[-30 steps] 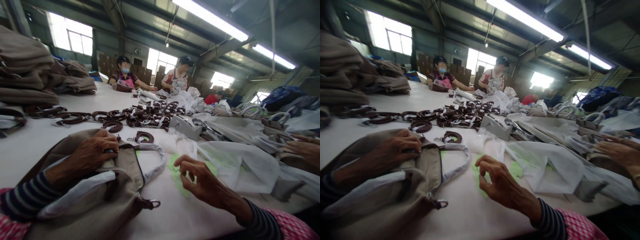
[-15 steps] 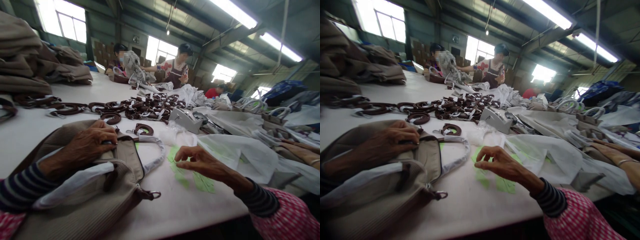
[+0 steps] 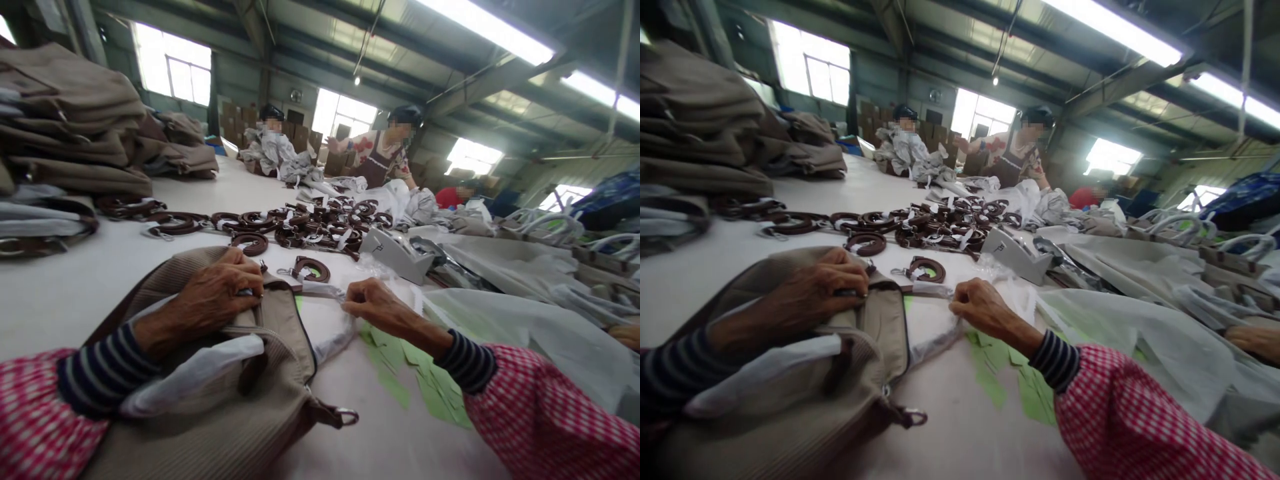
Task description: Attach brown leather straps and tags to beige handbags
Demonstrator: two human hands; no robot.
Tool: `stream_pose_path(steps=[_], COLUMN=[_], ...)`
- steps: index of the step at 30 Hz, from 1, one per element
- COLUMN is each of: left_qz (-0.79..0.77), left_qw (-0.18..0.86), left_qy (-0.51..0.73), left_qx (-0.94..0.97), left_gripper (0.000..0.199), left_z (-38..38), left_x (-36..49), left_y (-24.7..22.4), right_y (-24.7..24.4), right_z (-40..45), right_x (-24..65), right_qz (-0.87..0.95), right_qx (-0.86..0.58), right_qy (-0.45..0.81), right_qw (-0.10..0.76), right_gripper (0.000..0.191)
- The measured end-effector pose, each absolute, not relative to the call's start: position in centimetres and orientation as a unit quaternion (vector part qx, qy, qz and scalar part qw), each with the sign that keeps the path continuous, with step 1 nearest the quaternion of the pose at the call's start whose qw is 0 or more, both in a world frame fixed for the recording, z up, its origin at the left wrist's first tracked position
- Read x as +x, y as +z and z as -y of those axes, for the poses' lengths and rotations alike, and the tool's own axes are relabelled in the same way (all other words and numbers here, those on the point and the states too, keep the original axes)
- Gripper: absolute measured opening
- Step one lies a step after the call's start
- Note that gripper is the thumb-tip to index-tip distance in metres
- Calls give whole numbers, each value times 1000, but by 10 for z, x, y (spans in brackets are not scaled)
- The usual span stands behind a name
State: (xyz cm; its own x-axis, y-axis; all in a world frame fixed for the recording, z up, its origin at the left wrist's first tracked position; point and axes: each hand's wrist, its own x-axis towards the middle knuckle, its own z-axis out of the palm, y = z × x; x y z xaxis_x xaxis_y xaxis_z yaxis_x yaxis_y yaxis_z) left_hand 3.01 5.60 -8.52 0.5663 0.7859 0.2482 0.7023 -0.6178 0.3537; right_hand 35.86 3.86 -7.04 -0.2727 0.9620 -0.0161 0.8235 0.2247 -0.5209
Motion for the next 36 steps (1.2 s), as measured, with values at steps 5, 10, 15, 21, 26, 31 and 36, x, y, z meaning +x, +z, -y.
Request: stream_pose_path(steps=[5,10,15,21,26,31,36], left_qz=[-425,-419,-419,-423,-422,-425,-420], left_qw=[108,102,91,89,86,81,67], left_qy=[209,211,216,212,204,204,215], left_qx=[874,877,877,876,879,878,879], left_gripper=[14,15,14,15,14,13,12], left_z=[-54,-53,-54,-50,-48,-49,-52], left_x=[31,30,31,33,34,33,32], left_y=[-86,-87,-88,-83,-82,-83,-86], right_y=[-63,-66,-77,-73,-73,-70,-61], right_z=[-53,-86,-113,-119,-128,-131,-114], right_x=[352,310,286,281,274,264,245], right_qz=[762,771,753,737,740,759,813], right_qx=[-536,-521,-539,-551,-564,-594,-581], right_qy=[301,320,351,373,348,259,15], right_qw=[201,178,140,119,115,67,-23], right_gripper=[18,21,22,21,19,19,13])
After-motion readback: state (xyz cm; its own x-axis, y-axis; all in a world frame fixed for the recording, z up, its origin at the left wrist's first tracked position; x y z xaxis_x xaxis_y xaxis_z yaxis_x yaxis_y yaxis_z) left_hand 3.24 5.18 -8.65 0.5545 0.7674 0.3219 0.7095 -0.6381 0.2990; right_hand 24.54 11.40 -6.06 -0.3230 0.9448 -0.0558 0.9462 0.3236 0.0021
